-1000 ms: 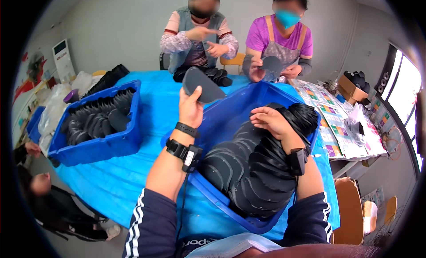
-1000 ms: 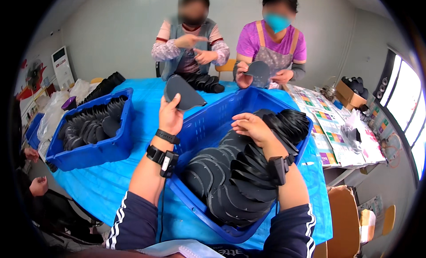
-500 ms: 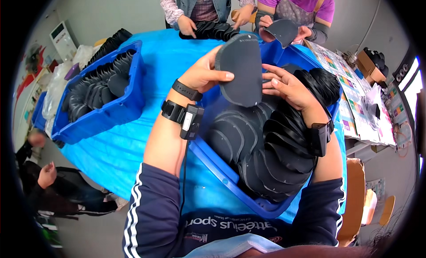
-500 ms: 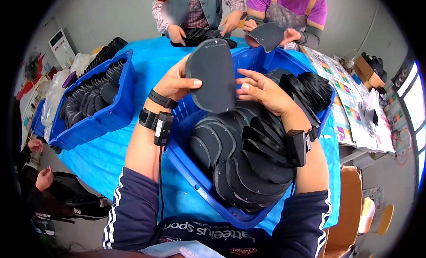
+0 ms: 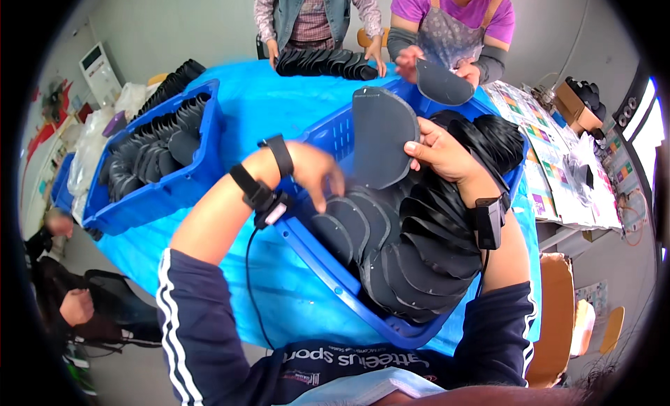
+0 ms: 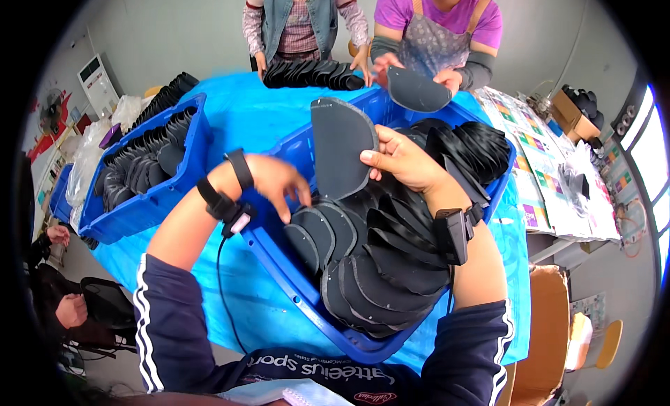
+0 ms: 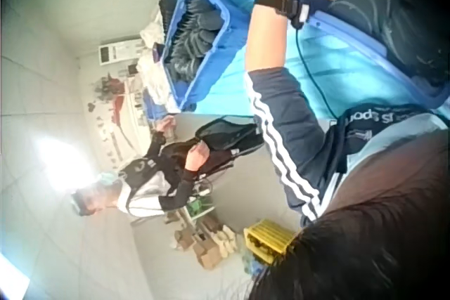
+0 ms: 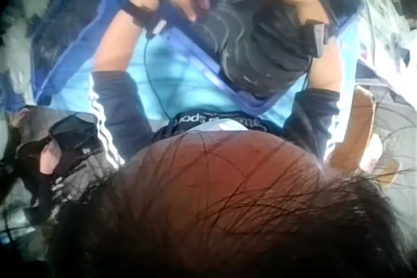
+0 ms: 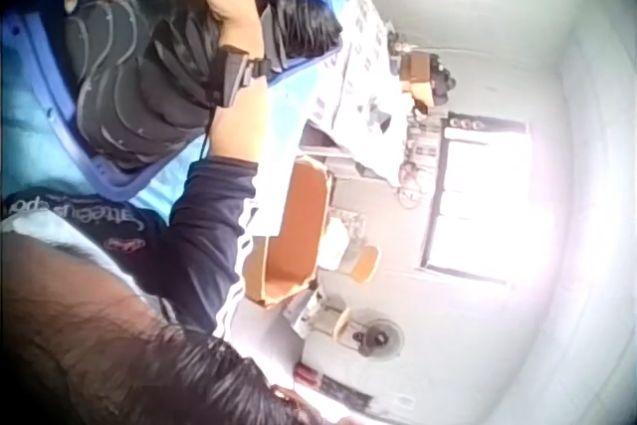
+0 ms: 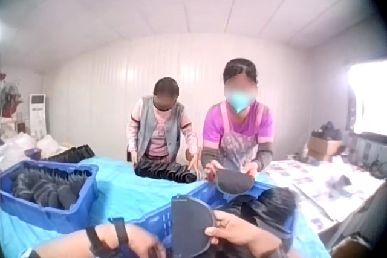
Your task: Sorting and organizing black shoe components in blue crates on a table.
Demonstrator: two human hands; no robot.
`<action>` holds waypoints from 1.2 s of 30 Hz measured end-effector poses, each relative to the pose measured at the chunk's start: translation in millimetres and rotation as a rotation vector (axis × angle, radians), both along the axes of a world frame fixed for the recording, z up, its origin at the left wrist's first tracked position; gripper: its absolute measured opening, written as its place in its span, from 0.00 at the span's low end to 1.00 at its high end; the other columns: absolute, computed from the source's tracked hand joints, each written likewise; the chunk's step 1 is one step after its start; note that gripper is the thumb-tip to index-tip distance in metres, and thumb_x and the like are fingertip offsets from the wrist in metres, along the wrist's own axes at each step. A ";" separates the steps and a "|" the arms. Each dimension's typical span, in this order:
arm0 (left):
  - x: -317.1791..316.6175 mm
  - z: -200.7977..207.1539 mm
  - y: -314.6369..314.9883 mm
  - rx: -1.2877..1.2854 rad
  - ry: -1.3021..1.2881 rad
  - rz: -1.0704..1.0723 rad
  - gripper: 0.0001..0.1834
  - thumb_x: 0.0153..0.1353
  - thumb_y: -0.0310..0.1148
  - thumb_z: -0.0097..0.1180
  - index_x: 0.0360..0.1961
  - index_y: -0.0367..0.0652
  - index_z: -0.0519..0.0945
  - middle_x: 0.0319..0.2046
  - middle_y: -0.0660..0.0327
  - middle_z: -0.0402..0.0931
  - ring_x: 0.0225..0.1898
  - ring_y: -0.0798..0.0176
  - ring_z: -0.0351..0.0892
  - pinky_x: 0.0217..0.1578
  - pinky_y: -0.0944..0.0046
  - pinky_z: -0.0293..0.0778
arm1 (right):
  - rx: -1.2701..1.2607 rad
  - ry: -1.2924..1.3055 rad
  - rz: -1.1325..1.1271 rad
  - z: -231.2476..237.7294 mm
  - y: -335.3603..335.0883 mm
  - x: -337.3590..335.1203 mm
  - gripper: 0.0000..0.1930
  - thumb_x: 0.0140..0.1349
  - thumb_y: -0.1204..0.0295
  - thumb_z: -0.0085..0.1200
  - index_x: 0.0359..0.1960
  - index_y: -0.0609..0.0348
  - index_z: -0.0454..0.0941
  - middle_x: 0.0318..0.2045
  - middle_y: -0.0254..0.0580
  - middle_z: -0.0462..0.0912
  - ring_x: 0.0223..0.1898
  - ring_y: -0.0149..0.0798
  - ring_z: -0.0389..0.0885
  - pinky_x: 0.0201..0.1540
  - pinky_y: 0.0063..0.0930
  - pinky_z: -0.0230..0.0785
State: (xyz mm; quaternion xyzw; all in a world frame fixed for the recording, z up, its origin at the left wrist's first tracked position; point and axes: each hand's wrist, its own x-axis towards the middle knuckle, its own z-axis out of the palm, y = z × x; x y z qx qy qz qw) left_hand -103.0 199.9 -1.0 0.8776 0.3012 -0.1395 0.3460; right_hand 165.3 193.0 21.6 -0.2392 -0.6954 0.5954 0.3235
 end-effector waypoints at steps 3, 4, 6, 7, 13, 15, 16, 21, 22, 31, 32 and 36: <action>6.9 -25.8 -13.8 0.130 -0.054 -0.019 0.31 0.36 0.34 0.70 0.44 0.41 0.71 0.43 0.56 0.70 0.44 0.56 0.71 0.47 0.60 0.66 | 0.066 0.023 0.073 -2.7 2.2 -3.4 0.15 0.56 0.74 0.54 0.44 0.63 0.68 0.34 0.32 0.75 0.35 0.23 0.72 0.41 0.18 0.65; 4.7 -23.0 -16.3 0.143 -0.049 -0.015 0.31 0.36 0.34 0.70 0.44 0.41 0.71 0.43 0.56 0.70 0.44 0.56 0.71 0.47 0.60 0.66 | 0.090 -0.028 0.098 2.7 -0.8 -6.3 0.15 0.56 0.75 0.54 0.44 0.64 0.68 0.34 0.33 0.75 0.37 0.24 0.72 0.42 0.19 0.65; -1.2 -22.3 -17.8 0.245 -0.072 -0.070 0.30 0.35 0.34 0.70 0.41 0.40 0.70 0.40 0.56 0.68 0.40 0.56 0.72 0.42 0.60 0.68 | 0.123 -0.072 0.149 11.7 -7.5 -13.4 0.15 0.55 0.75 0.54 0.43 0.65 0.69 0.35 0.34 0.76 0.39 0.25 0.72 0.44 0.19 0.65; 0.5 -25.3 -15.2 0.255 -0.078 -0.071 0.30 0.35 0.34 0.70 0.41 0.40 0.70 0.40 0.56 0.68 0.40 0.56 0.72 0.42 0.60 0.68 | 0.131 -0.079 0.147 12.7 -7.5 -14.7 0.15 0.55 0.75 0.54 0.43 0.65 0.69 0.35 0.34 0.76 0.39 0.25 0.72 0.44 0.19 0.65; 3.0 -34.1 -19.9 0.238 0.019 0.051 0.28 0.35 0.37 0.71 0.36 0.40 0.69 0.30 0.56 0.74 0.33 0.55 0.75 0.35 0.61 0.71 | 0.077 -0.138 0.166 31.0 -13.5 -21.3 0.14 0.59 0.71 0.51 0.44 0.63 0.66 0.36 0.34 0.75 0.38 0.25 0.72 0.43 0.19 0.65; -12.3 -47.1 -21.6 0.218 -0.059 0.022 0.27 0.34 0.38 0.71 0.34 0.40 0.69 0.26 0.57 0.75 0.31 0.55 0.76 0.34 0.60 0.71 | 0.030 -0.213 0.189 41.9 -20.5 -24.4 0.15 0.61 0.70 0.48 0.47 0.61 0.62 0.38 0.35 0.74 0.39 0.26 0.73 0.42 0.20 0.66; -16.0 -47.3 -24.2 0.188 -0.078 0.033 0.28 0.34 0.41 0.71 0.33 0.40 0.70 0.28 0.56 0.75 0.33 0.54 0.76 0.34 0.60 0.71 | -0.006 -0.283 0.210 51.4 -30.4 -27.0 0.16 0.61 0.70 0.47 0.49 0.60 0.60 0.38 0.35 0.74 0.40 0.26 0.73 0.42 0.21 0.67; -12.1 -38.5 -34.1 0.286 -0.040 -0.028 0.26 0.37 0.45 0.69 0.32 0.40 0.74 0.35 0.53 0.76 0.41 0.53 0.74 0.39 0.61 0.70 | -0.144 -0.402 0.455 50.4 -33.5 -36.8 0.17 0.63 0.70 0.44 0.50 0.59 0.57 0.39 0.39 0.74 0.40 0.30 0.74 0.38 0.23 0.69; -10.8 -40.7 -33.1 0.264 -0.032 0.030 0.26 0.37 0.44 0.68 0.35 0.40 0.75 0.37 0.52 0.75 0.42 0.53 0.74 0.40 0.61 0.70 | -0.162 -0.417 0.468 46.7 -35.7 -38.3 0.17 0.63 0.70 0.43 0.50 0.60 0.56 0.40 0.41 0.73 0.41 0.31 0.74 0.39 0.25 0.70; -22.8 -72.1 -5.3 0.172 -0.226 -0.264 0.22 0.47 0.40 0.63 0.43 0.43 0.76 0.38 0.54 0.77 0.39 0.57 0.75 0.41 0.60 0.70 | -0.492 -0.406 0.344 -5.2 -40.4 -47.8 0.23 0.62 0.70 0.46 0.54 0.66 0.53 0.38 0.44 0.74 0.37 0.33 0.77 0.35 0.23 0.73; -23.0 -76.3 -7.6 0.188 -0.222 -0.294 0.21 0.47 0.40 0.62 0.43 0.43 0.76 0.37 0.54 0.77 0.38 0.57 0.75 0.40 0.60 0.70 | -0.435 -0.474 0.349 -6.9 -37.6 -44.7 0.22 0.61 0.70 0.46 0.53 0.66 0.55 0.41 0.45 0.74 0.39 0.33 0.76 0.37 0.23 0.73; -18.3 -65.4 -11.8 0.030 0.004 -0.093 0.19 0.49 0.38 0.61 0.40 0.40 0.77 0.36 0.54 0.77 0.38 0.58 0.75 0.41 0.61 0.70 | -0.468 -0.397 0.424 -21.2 -30.6 -49.5 0.22 0.59 0.72 0.49 0.53 0.63 0.58 0.44 0.39 0.73 0.44 0.30 0.74 0.47 0.25 0.68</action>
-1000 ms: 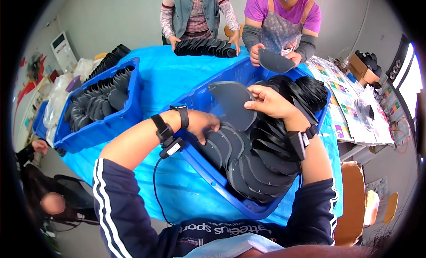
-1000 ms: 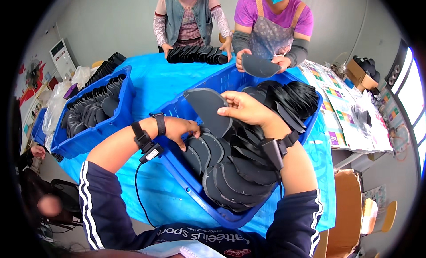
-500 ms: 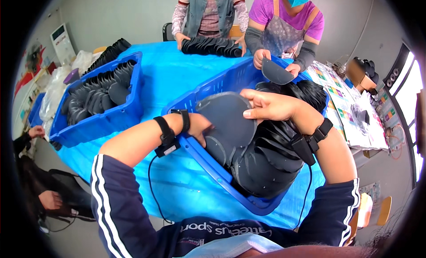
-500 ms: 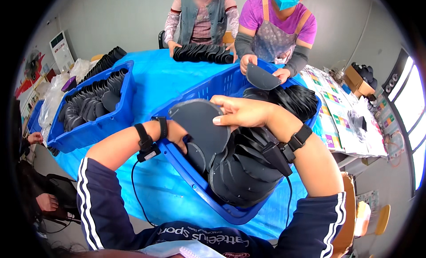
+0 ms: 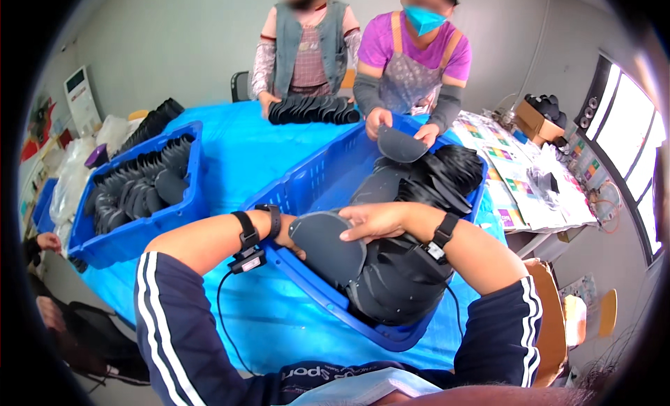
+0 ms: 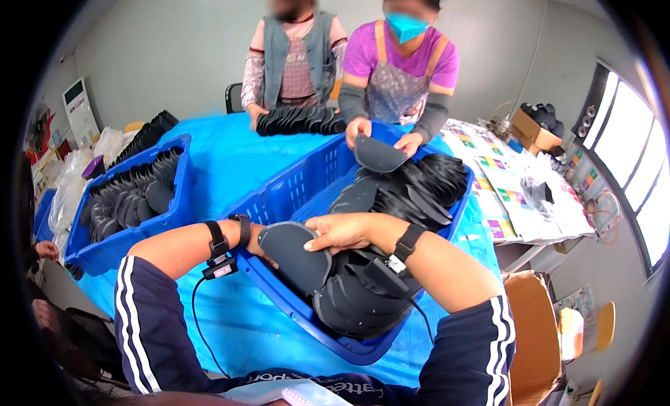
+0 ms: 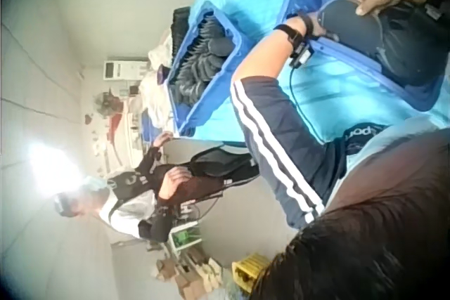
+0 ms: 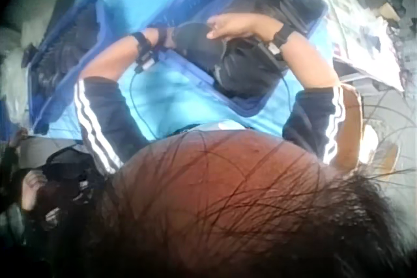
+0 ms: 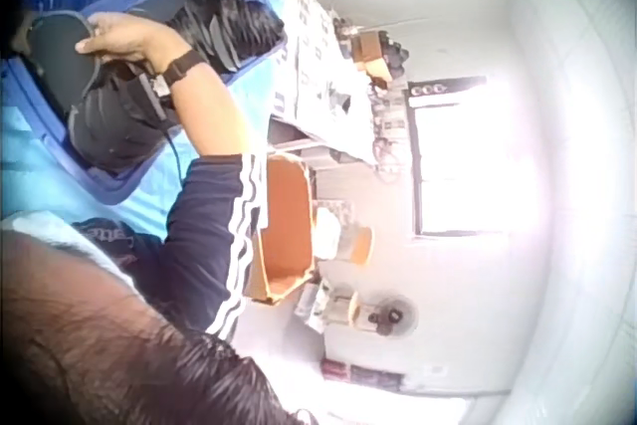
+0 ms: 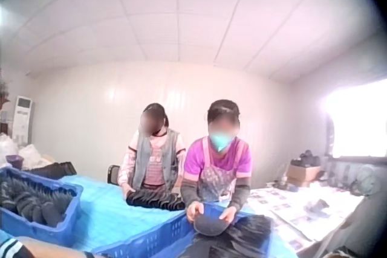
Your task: Sorting and organizing black shoe components in blue crates on a table.
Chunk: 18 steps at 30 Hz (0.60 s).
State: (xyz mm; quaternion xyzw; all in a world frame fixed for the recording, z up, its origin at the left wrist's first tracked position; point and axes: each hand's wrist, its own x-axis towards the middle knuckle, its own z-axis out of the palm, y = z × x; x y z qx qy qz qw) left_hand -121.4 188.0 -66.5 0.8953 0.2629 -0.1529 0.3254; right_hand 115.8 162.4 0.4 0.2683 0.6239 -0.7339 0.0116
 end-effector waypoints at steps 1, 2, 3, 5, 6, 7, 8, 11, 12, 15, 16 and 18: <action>-7.0 -3.2 4.8 -0.065 0.005 0.058 0.18 0.50 0.37 0.60 0.41 0.39 0.76 0.36 0.54 0.77 0.39 0.58 0.74 0.42 0.61 0.69 | 0.017 0.049 -0.015 -1.3 -1.5 -4.2 0.21 0.59 0.74 0.49 0.51 0.67 0.57 0.43 0.43 0.73 0.44 0.33 0.73 0.47 0.27 0.68; -8.7 -3.0 12.5 -0.101 -0.124 -0.029 0.19 0.52 0.34 0.58 0.45 0.39 0.73 0.39 0.55 0.76 0.41 0.63 0.72 0.42 0.62 0.68 | 0.079 0.069 0.045 1.4 -2.5 -6.6 0.21 0.59 0.74 0.49 0.51 0.67 0.58 0.43 0.43 0.72 0.45 0.32 0.72 0.48 0.27 0.66; -12.4 0.2 22.7 -0.086 -0.119 -0.038 0.19 0.52 0.34 0.58 0.45 0.39 0.73 0.39 0.55 0.76 0.41 0.63 0.72 0.42 0.62 0.68 | 0.140 0.089 0.107 4.7 -2.6 -9.3 0.21 0.59 0.74 0.50 0.51 0.67 0.59 0.44 0.42 0.72 0.46 0.31 0.71 0.50 0.26 0.64; -14.1 14.8 38.6 -0.120 -0.131 -0.094 0.21 0.55 0.32 0.55 0.50 0.40 0.69 0.44 0.57 0.74 0.44 0.67 0.69 0.46 0.63 0.66 | 0.229 0.083 0.157 6.3 -2.7 -11.0 0.21 0.59 0.73 0.49 0.52 0.67 0.60 0.45 0.42 0.71 0.47 0.30 0.69 0.51 0.25 0.61; -18.8 28.6 39.8 -0.207 -0.088 -0.024 0.16 0.58 0.33 0.51 0.47 0.41 0.70 0.40 0.62 0.74 0.41 0.71 0.67 0.43 0.65 0.65 | 0.204 0.017 0.200 5.5 -2.8 -13.8 0.22 0.59 0.72 0.49 0.53 0.67 0.59 0.45 0.43 0.71 0.47 0.31 0.68 0.52 0.26 0.61; -29.5 30.4 57.3 -0.233 0.051 -0.007 0.10 0.59 0.35 0.49 0.40 0.43 0.71 0.32 0.67 0.72 0.36 0.73 0.65 0.39 0.68 0.65 | 0.176 -0.048 0.254 5.1 -2.6 -21.9 0.23 0.59 0.71 0.49 0.53 0.67 0.59 0.45 0.43 0.71 0.47 0.31 0.68 0.52 0.26 0.60; -29.9 49.1 60.0 -0.131 0.022 0.055 0.09 0.60 0.36 0.48 0.39 0.44 0.71 0.30 0.69 0.70 0.35 0.74 0.64 0.38 0.69 0.64 | 0.238 -0.188 0.319 11.3 -3.9 -23.6 0.22 0.59 0.72 0.48 0.54 0.67 0.58 0.48 0.43 0.71 0.48 0.32 0.68 0.53 0.27 0.60; -25.7 102.9 66.3 0.021 -0.082 0.208 0.09 0.61 0.38 0.47 0.36 0.46 0.72 0.29 0.72 0.68 0.34 0.75 0.63 0.38 0.69 0.63 | 0.284 -0.248 0.466 -6.4 5.9 -24.8 0.22 0.59 0.72 0.48 0.54 0.66 0.59 0.50 0.42 0.70 0.50 0.33 0.67 0.53 0.28 0.59; -20.4 118.6 65.8 0.123 -0.185 0.133 0.08 0.61 0.38 0.47 0.34 0.45 0.72 0.29 0.71 0.69 0.34 0.74 0.64 0.39 0.69 0.64 | 0.265 -0.221 0.445 -10.9 10.8 -27.0 0.23 0.59 0.69 0.49 0.55 0.65 0.60 0.51 0.44 0.71 0.51 0.36 0.68 0.52 0.29 0.60; -1.0 159.3 77.0 0.362 -0.593 0.262 0.10 0.61 0.36 0.47 0.32 0.40 0.73 0.28 0.69 0.70 0.34 0.75 0.66 0.38 0.72 0.65 | 0.701 -0.472 0.362 -3.7 5.2 -47.7 0.23 0.59 0.66 0.49 0.52 0.68 0.60 0.45 0.46 0.74 0.46 0.37 0.71 0.49 0.29 0.62; 15.7 170.4 76.4 0.273 -0.731 0.356 0.11 0.62 0.36 0.47 0.33 0.39 0.73 0.27 0.70 0.71 0.32 0.77 0.66 0.36 0.74 0.65 | 0.901 -0.553 0.354 -5.0 3.8 -50.8 0.23 0.58 0.61 0.50 0.48 0.68 0.67 0.40 0.51 0.76 0.44 0.43 0.74 0.46 0.34 0.65; 34.0 190.9 71.4 0.221 -0.795 0.528 0.11 0.61 0.35 0.47 0.34 0.38 0.75 0.26 0.69 0.72 0.29 0.77 0.67 0.34 0.75 0.66 | 0.852 -0.721 0.348 -1.6 -7.9 -75.2 0.21 0.57 0.59 0.51 0.44 0.66 0.71 0.39 0.50 0.77 0.43 0.44 0.75 0.44 0.36 0.67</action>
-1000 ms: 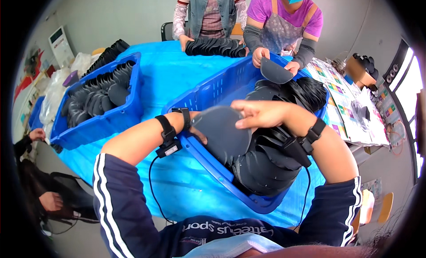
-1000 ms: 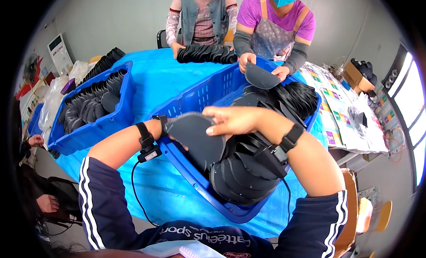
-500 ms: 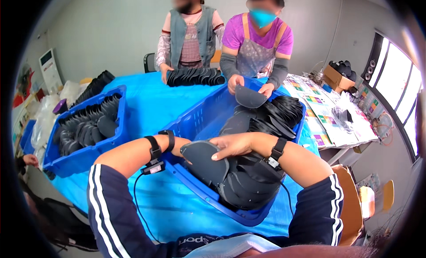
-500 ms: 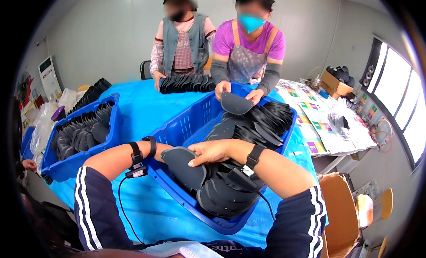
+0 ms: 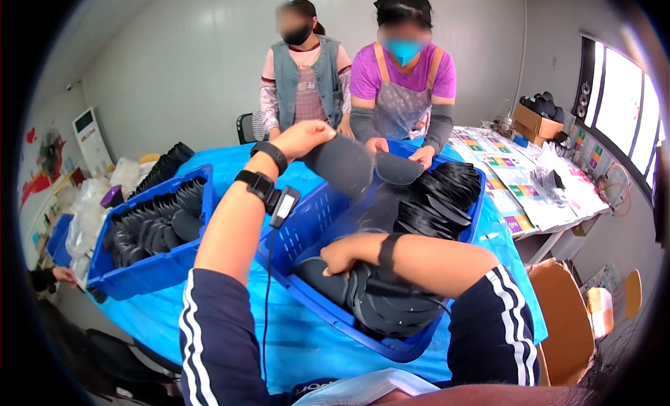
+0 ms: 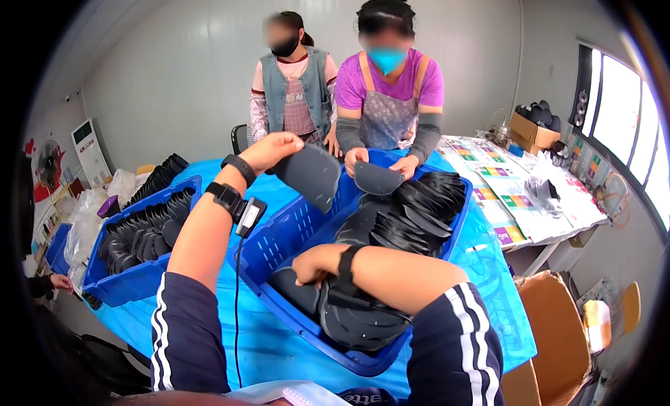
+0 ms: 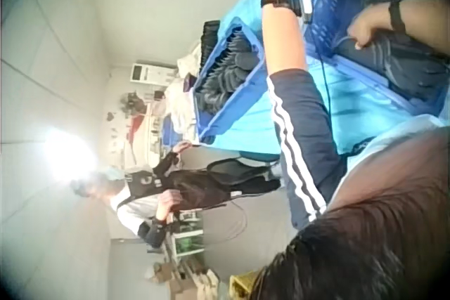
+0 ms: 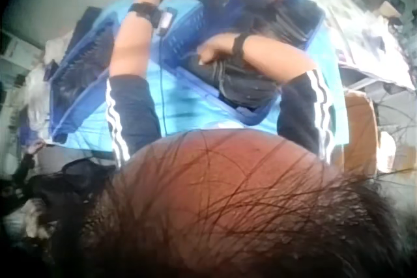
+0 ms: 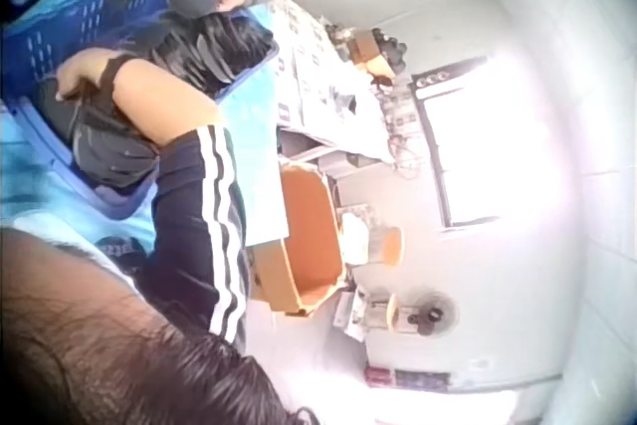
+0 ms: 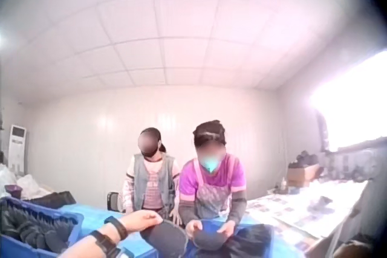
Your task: Sorting and organizing black shoe components in blue crates on a table.
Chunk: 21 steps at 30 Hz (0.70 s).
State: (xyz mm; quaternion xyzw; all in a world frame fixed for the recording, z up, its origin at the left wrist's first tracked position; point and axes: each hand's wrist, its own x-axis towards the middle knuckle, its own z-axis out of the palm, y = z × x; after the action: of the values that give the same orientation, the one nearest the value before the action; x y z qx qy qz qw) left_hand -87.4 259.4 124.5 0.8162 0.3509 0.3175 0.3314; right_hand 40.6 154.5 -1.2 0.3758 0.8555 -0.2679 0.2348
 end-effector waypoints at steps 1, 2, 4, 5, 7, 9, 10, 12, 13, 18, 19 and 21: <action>5.4 6.8 -7.2 -0.054 -0.014 0.075 0.10 0.61 0.35 0.47 0.33 0.38 0.75 0.26 0.69 0.72 0.29 0.77 0.68 0.33 0.75 0.66 | -0.008 -0.155 -0.069 -2.9 -5.6 -15.8 0.21 0.55 0.56 0.52 0.40 0.63 0.76 0.38 0.48 0.79 0.42 0.46 0.76 0.43 0.38 0.68; 12.7 4.4 -0.4 -0.062 -0.027 0.061 0.10 0.60 0.36 0.49 0.31 0.40 0.76 0.23 0.70 0.72 0.24 0.76 0.67 0.28 0.74 0.65 | 0.311 -0.215 0.207 -39.8 4.4 -25.4 0.20 0.51 0.53 0.56 0.34 0.56 0.81 0.36 0.43 0.81 0.41 0.43 0.78 0.41 0.38 0.70; 41.7 -0.7 9.9 -0.061 0.051 0.009 0.11 0.59 0.37 0.50 0.30 0.41 0.77 0.21 0.71 0.72 0.23 0.77 0.66 0.25 0.75 0.63 | -0.102 -0.084 0.376 -90.2 69.5 0.5 0.26 0.45 0.57 0.61 0.41 0.64 0.76 0.44 0.48 0.77 0.44 0.46 0.76 0.44 0.41 0.68; 28.0 -6.0 9.6 -0.065 0.122 0.038 0.11 0.58 0.38 0.52 0.28 0.42 0.77 0.20 0.72 0.71 0.21 0.77 0.65 0.23 0.75 0.61 | 0.064 -0.152 0.367 -55.9 38.0 -12.0 0.26 0.45 0.54 0.61 0.40 0.62 0.77 0.42 0.47 0.77 0.43 0.47 0.76 0.44 0.41 0.68; 22.7 -10.8 10.1 -0.081 0.225 0.155 0.10 0.56 0.38 0.54 0.27 0.41 0.77 0.20 0.72 0.71 0.22 0.77 0.65 0.22 0.75 0.60 | 0.398 -0.290 0.291 6.1 -5.5 -7.7 0.26 0.45 0.49 0.59 0.37 0.57 0.80 0.39 0.45 0.79 0.43 0.48 0.76 0.44 0.41 0.69; 12.7 -27.8 30.0 0.052 0.223 0.158 0.09 0.55 0.35 0.55 0.28 0.40 0.76 0.22 0.70 0.72 0.26 0.76 0.67 0.26 0.75 0.64 | 0.263 -0.225 0.301 17.4 17.1 21.4 0.32 0.45 0.43 0.54 0.35 0.66 0.78 0.37 0.55 0.78 0.42 0.53 0.75 0.42 0.42 0.67; 11.0 -31.0 29.3 -0.021 0.169 0.169 0.07 0.54 0.33 0.56 0.29 0.39 0.76 0.25 0.68 0.72 0.29 0.75 0.68 0.30 0.74 0.66 | 0.301 -0.205 0.302 24.0 24.2 39.8 0.33 0.46 0.42 0.53 0.33 0.66 0.78 0.35 0.54 0.79 0.40 0.51 0.76 0.41 0.41 0.67; 9.3 -29.8 31.1 -0.041 0.277 0.186 0.07 0.55 0.34 0.55 0.29 0.41 0.77 0.22 0.70 0.72 0.26 0.75 0.67 0.26 0.73 0.64 | 0.252 -0.031 0.122 40.0 31.9 74.8 0.34 0.49 0.40 0.50 0.31 0.67 0.78 0.29 0.49 0.79 0.34 0.45 0.78 0.37 0.36 0.68; 10.0 -26.2 28.1 -0.079 0.310 0.214 0.07 0.55 0.35 0.55 0.28 0.42 0.77 0.21 0.70 0.72 0.24 0.76 0.67 0.25 0.73 0.64 | 0.163 0.125 -0.057 47.4 34.5 89.3 0.35 0.50 0.39 0.48 0.29 0.68 0.78 0.26 0.47 0.79 0.31 0.41 0.78 0.35 0.33 0.69; 40.0 -37.0 25.2 -0.354 -0.145 0.262 0.09 0.56 0.34 0.55 0.30 0.38 0.78 0.25 0.64 0.76 0.28 0.71 0.74 0.31 0.72 0.68 | -0.013 0.872 -0.747 26.1 71.7 142.1 0.39 0.49 0.37 0.47 0.37 0.70 0.73 0.34 0.45 0.75 0.36 0.35 0.75 0.36 0.25 0.71; 31.5 -43.6 31.2 -0.414 -0.300 0.221 0.09 0.56 0.31 0.55 0.36 0.38 0.76 0.27 0.62 0.76 0.30 0.69 0.75 0.32 0.70 0.70 | -0.136 1.003 -0.796 27.1 69.9 134.2 0.35 0.51 0.42 0.51 0.42 0.69 0.71 0.39 0.46 0.74 0.42 0.37 0.73 0.40 0.28 0.70; 50.7 -58.3 23.1 -0.421 -0.599 0.233 0.19 0.54 0.28 0.57 0.47 0.38 0.69 0.32 0.60 0.75 0.31 0.65 0.75 0.33 0.65 0.72 | -0.168 1.289 -0.853 17.8 79.2 135.5 0.32 0.52 0.49 0.53 0.47 0.67 0.67 0.42 0.46 0.72 0.45 0.38 0.72 0.43 0.31 0.68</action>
State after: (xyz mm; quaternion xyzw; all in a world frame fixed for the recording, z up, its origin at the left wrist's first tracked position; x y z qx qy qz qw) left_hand -36.7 282.5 66.2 0.5560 0.3863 0.4987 0.5412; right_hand 176.1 233.8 16.6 0.4233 0.5815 -0.5647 -0.4047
